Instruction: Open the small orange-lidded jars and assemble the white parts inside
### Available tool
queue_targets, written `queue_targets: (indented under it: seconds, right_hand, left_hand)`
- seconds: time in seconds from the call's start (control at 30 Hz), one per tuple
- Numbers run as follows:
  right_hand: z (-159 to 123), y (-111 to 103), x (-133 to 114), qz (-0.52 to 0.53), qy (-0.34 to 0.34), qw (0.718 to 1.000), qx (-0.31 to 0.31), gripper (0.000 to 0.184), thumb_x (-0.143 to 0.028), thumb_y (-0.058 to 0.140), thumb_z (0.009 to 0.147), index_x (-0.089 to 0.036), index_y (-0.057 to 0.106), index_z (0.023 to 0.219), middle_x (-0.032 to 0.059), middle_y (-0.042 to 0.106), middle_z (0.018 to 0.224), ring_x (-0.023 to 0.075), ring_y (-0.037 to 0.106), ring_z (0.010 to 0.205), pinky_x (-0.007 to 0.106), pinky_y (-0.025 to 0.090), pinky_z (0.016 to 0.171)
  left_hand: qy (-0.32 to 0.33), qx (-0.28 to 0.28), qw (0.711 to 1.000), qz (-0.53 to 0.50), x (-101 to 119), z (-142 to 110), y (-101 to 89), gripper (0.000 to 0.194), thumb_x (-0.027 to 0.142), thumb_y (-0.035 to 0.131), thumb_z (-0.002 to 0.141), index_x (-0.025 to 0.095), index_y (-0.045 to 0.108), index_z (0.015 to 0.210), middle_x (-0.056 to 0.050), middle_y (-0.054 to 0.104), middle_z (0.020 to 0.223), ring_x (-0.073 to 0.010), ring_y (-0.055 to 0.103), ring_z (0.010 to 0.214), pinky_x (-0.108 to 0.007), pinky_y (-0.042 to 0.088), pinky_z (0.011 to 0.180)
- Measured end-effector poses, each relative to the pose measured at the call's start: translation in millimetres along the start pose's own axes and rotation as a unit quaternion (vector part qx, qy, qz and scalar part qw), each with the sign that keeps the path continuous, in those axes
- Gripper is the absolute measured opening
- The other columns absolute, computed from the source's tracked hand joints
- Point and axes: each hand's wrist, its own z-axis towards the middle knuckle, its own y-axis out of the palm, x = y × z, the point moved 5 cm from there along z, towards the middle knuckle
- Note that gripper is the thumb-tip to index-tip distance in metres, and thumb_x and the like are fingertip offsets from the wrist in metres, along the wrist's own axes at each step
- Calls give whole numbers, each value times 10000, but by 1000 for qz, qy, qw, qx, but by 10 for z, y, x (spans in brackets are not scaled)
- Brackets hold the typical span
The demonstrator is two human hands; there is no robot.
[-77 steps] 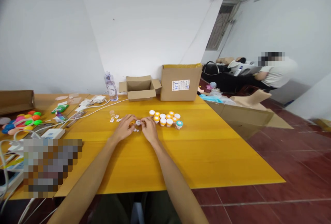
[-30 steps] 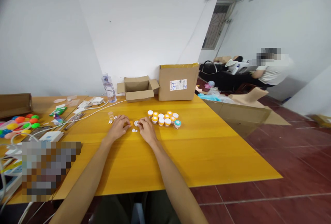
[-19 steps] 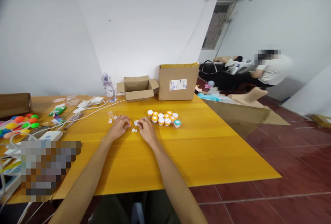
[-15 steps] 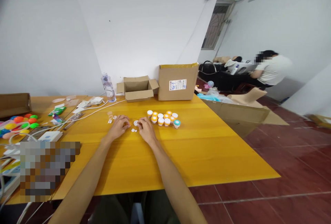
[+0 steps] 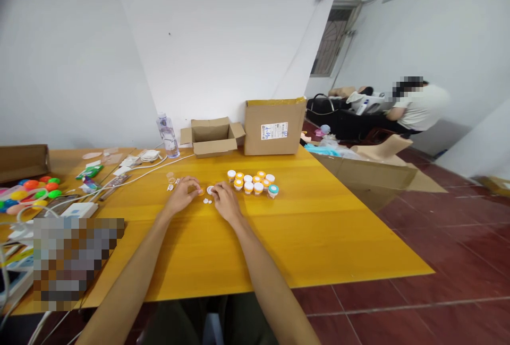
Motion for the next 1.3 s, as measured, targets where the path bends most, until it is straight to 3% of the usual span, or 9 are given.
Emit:
queue_targets:
  seconds: [0.33, 0.5, 0.77, 0.93, 1.03, 1.23, 1.3]
  right_hand:
    - [2, -15, -23, -7, 2, 1000, -9, 183, -106, 584, 852, -250, 696, 856, 28, 651, 996, 185, 633, 988, 334, 510, 927]
    - [3, -14, -22, -9, 2, 1000, -7, 178, -99, 583, 850, -243, 689, 847, 30, 650, 992, 180, 632, 974, 326, 515, 918]
    - [10, -15, -43, -16, 18, 999, -22, 181, -97, 571, 858, -230, 694, 865, 39, 654, 1003, 185, 633, 985, 330, 507, 930]
    - [13, -27, -82, -28, 23, 999, -27, 211, -79, 542, 861, -229, 691, 861, 41, 663, 1001, 185, 635, 989, 326, 503, 931]
    - [9, -28, -91, -37, 20, 999, -31, 225, -79, 526, 863, -231, 692, 864, 41, 668, 997, 186, 635, 985, 327, 500, 933]
    - [1, -27, -83, -51, 28, 998, -40, 236, -108, 505, 882, -224, 707, 919, 56, 677, 1035, 198, 644, 1006, 346, 495, 955]
    - [0, -23, -81, -56, 26, 997, -43, 241, -110, 501, 886, -226, 709, 917, 57, 678, 1039, 201, 645, 1003, 350, 496, 955]
  left_hand:
    - [-32, -25, 995, 92, -101, -63, -30, 99, 270, 715, 786, 250, 722, 690, -60, 688, 991, -281, 568, 1017, -484, 455, 925]
    - [-20, -20, 995, 99, -146, -76, -25, 50, 288, 718, 778, 257, 727, 740, -52, 688, 962, -265, 562, 976, -448, 450, 886]
    - [-84, -30, 991, 104, 32, -77, -54, 126, 263, 712, 792, 254, 705, 918, -58, 689, 1017, -284, 568, 1075, -436, 434, 959]
    - [-45, -27, 996, 79, 161, -70, 27, 114, 201, 694, 791, 265, 705, 885, -45, 724, 1002, -278, 585, 1093, -441, 408, 1018]
    - [-38, 11, 998, 49, 146, -43, 7, 89, 182, 677, 801, 262, 701, 831, -39, 740, 945, -266, 615, 1053, -436, 424, 1010]
    - [-37, 210, 977, 4, 69, -30, -290, 63, 205, 641, 839, 247, 678, 867, -29, 748, 975, -235, 641, 1003, -404, 463, 965]
    - [-43, 239, 970, 14, 34, -49, -327, 56, 211, 646, 839, 248, 678, 869, -33, 751, 995, -240, 634, 1020, -410, 457, 967]
